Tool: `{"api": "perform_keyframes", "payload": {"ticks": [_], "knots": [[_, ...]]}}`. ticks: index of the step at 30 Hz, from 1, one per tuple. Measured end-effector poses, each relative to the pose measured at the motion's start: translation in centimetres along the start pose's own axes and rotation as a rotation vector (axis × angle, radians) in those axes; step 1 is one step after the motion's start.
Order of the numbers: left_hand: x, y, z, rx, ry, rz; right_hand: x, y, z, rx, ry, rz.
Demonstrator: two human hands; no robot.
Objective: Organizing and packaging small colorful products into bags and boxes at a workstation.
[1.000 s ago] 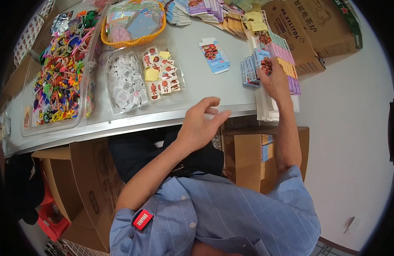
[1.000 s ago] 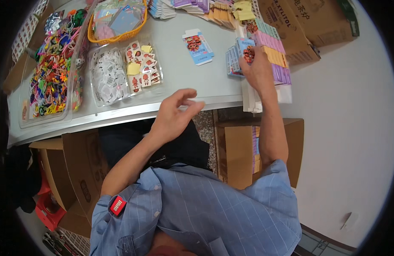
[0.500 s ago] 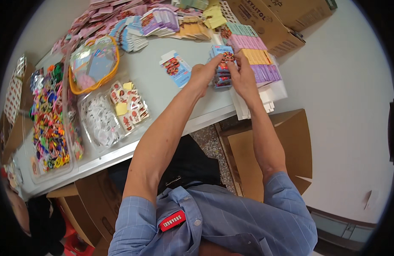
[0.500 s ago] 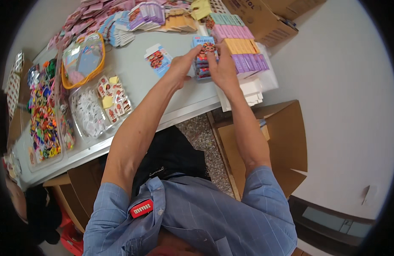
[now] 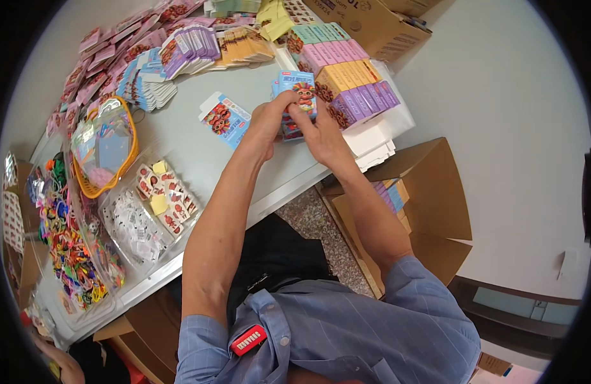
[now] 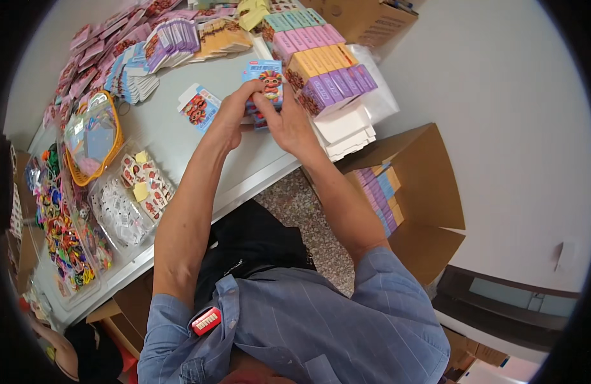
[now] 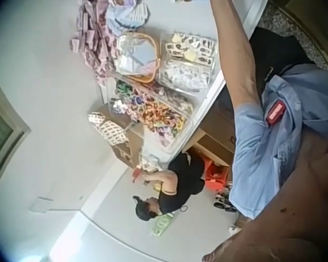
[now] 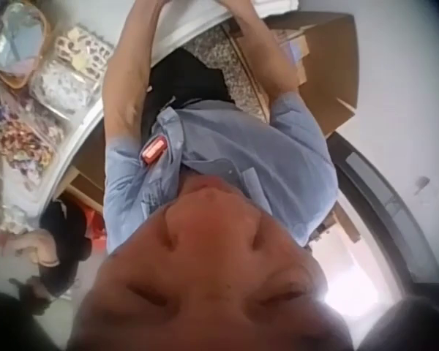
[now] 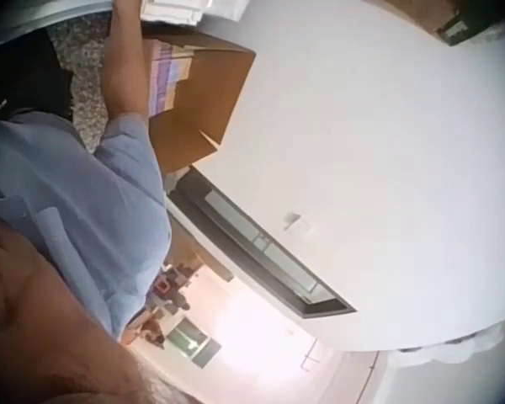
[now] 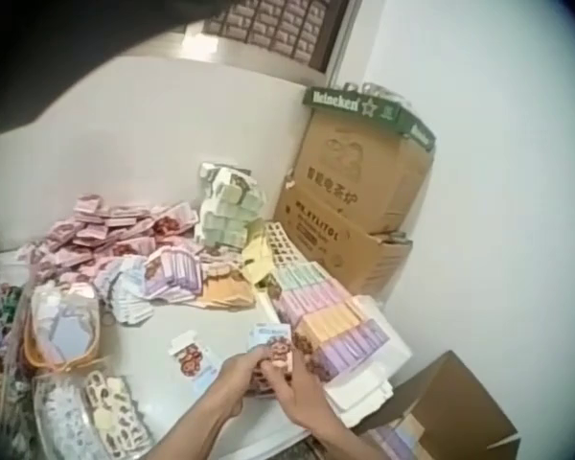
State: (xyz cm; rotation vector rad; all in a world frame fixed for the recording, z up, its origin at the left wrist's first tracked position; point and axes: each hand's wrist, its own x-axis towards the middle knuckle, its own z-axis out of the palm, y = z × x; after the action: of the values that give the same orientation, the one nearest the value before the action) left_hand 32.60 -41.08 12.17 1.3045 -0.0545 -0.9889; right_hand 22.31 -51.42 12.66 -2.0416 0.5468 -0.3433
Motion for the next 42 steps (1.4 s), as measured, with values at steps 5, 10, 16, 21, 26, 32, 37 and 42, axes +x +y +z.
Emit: {"api": "perform_keyframes", "payload": {"ticks": [5, 10, 16, 21, 26, 32, 37, 42], "knots": [[-0.8, -0.8, -0.2, -0.055, -0.046, -0.011, 0.2, 0.9, 0.0, 0.063, -0.078, -0.026], [-0.7, -1.0, -0.6, -0.104, 0.003, -0.01, -0.3, 0.5, 0.6, -0.016, -0.078, 0.007], [-0.8, -1.1, -0.9, -0.187, -0.014, 0.019, 0.0, 0.5, 0.8, -0.001, -0.027, -0.02], [-1.8, -2.9, -2.2, -0.103, -0.036, 0.122, -0.9, 1.8, 1.9, 0.382, -0.036, 0.062], [-4.6, -4.3, -3.5, -0.116, -0.177, 0.236, -2.1, 0.2, -0.5, 0.623, -0.355, 0.227], [-6.3, -7.2, -4.9, 0.192, -0.241, 0.415, -2.9, 2.7, -0.8, 0.454, -0.488, 0.068], [-7.8, -7.4, -5.6, 0.351, -0.266, 0.518, -5.1, 3.8, 1.6, 0.39, -0.436, -0.205], [-7.8, -7.4, -6.9, 0.652, -0.221, 0.58, -5.1, 5.2, 2.7, 0.526, -0.441, -0.169]]}}
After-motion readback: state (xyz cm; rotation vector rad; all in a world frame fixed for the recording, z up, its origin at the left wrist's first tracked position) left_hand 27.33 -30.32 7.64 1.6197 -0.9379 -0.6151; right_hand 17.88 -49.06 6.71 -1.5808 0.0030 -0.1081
